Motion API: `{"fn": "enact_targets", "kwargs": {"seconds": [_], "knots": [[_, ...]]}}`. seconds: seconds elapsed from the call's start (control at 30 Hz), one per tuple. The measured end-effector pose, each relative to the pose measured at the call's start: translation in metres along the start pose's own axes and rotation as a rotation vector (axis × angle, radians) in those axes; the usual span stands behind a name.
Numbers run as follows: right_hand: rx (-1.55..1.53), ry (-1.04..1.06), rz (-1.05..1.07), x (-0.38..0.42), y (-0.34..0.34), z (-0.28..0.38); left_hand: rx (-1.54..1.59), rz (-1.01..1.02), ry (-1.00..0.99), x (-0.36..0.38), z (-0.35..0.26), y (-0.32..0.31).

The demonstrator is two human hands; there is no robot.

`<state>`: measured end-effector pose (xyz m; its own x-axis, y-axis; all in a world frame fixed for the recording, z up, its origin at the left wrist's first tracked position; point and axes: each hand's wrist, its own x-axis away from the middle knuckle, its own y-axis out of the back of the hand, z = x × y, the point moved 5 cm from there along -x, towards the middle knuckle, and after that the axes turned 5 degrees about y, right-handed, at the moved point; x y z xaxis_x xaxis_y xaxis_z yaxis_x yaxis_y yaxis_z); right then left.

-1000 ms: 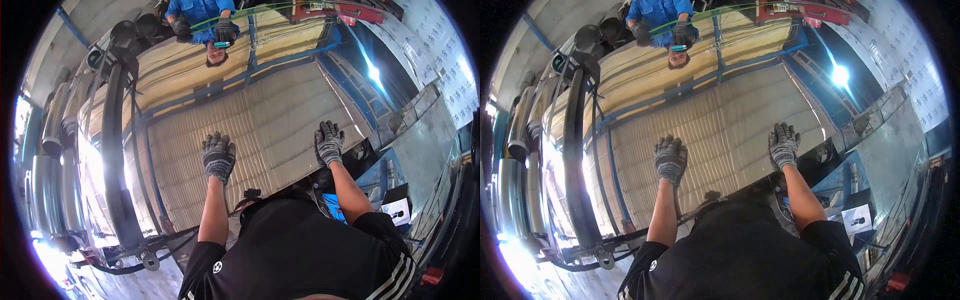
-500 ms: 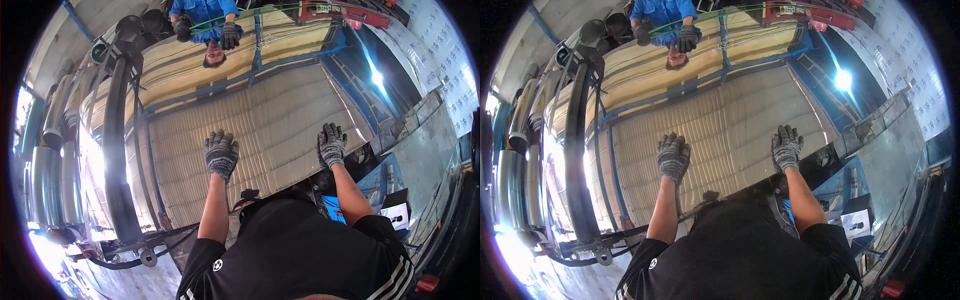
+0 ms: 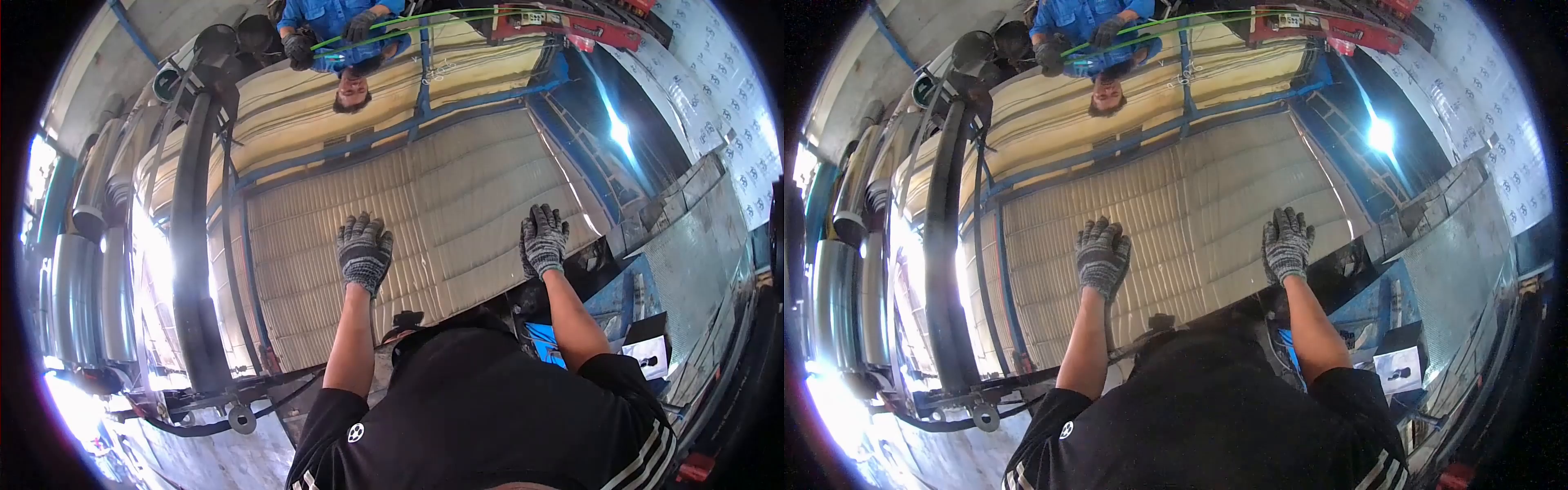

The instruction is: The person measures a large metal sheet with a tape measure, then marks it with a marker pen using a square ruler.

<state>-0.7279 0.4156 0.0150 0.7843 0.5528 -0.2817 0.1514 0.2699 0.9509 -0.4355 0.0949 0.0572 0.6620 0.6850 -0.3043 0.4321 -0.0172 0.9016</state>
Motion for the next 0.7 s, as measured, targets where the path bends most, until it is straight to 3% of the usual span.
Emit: {"fn": "enact_targets", "kwargs": {"seconds": [0.5,0.57,0.63,0.7], "knots": [[-0.086,-0.039,-0.026,0.002,0.01,0.0,0.006,0.045,-0.041,-0.003,-0.014,0.007],[-0.078,0.003,0.002,0.003,0.003,-0.009,-0.014,0.063,-0.113,-0.001,-0.011,-0.002],[0.052,0.251,0.158,0.007,0.018,-0.008,-0.025,0.074,-0.181,-0.001,-0.013,-0.009],[-1.053,0.323,-0.328,0.006,-0.065,-0.059,-0.041,0.114,-0.121,-0.002,-0.015,-0.008]]}}
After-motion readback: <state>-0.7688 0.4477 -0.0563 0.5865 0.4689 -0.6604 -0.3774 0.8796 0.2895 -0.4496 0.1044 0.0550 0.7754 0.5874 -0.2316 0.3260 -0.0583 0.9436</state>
